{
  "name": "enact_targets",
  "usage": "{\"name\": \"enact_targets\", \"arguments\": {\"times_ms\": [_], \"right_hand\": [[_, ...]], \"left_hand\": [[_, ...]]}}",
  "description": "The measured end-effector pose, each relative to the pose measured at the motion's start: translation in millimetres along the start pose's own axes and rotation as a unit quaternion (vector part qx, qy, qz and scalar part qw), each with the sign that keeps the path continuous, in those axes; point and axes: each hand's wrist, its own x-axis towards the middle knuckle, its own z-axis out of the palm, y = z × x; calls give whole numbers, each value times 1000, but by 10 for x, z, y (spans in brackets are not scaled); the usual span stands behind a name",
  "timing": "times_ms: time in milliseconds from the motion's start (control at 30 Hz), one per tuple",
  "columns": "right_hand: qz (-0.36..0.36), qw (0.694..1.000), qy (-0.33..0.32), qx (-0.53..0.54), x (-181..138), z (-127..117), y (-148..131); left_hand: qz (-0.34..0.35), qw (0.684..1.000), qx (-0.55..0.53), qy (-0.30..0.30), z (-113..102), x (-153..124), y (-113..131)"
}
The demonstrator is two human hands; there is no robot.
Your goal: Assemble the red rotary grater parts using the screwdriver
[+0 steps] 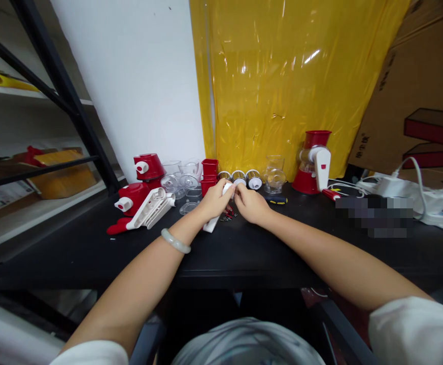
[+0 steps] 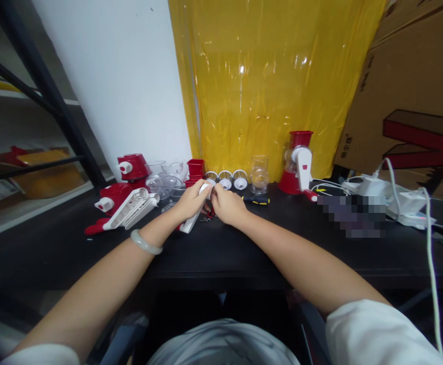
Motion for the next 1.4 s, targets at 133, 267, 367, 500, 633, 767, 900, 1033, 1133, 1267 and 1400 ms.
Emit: {"name": "enact_targets", "arguments": {"times_ms": [133,267,367,500,633,767,900,1033,1133,1267,1400], "right_hand": [[-5,1000,-9,-22,-4,-24,-3],[-4,999,-21,-29,14,-28,36],[-30,998,-42,-25,35,-19,110],[-79,992,-97,0,61,27,233],[-117,983,-134,43,79,99,311],[-145,977,-141,70,83,137,329],[-147,975,-146,75,82,134,329],[-152,975,-144,75,90,137,339],[-153,975,-146,71,96,133,345],[-146,975,-151,67,95,102,343],[-137,976,-162,59,91,84,338]], "left_hand": [[-2,1000,-1,1,-5,-2,8],[-3,1000,16,0,-20,1,6],[-6,999,50,0,-43,8,2],[-10,994,107,3,-75,13,-4],[-9,990,140,-2,-91,13,-11],[2,988,152,-10,-91,13,-20],[4,987,158,-13,-89,10,-22],[-4,987,159,-21,-89,4,-12],[-10,987,161,-20,-88,0,-9],[-5,986,164,-18,-89,0,-18],[-2,985,173,-17,-91,3,-29]]}}
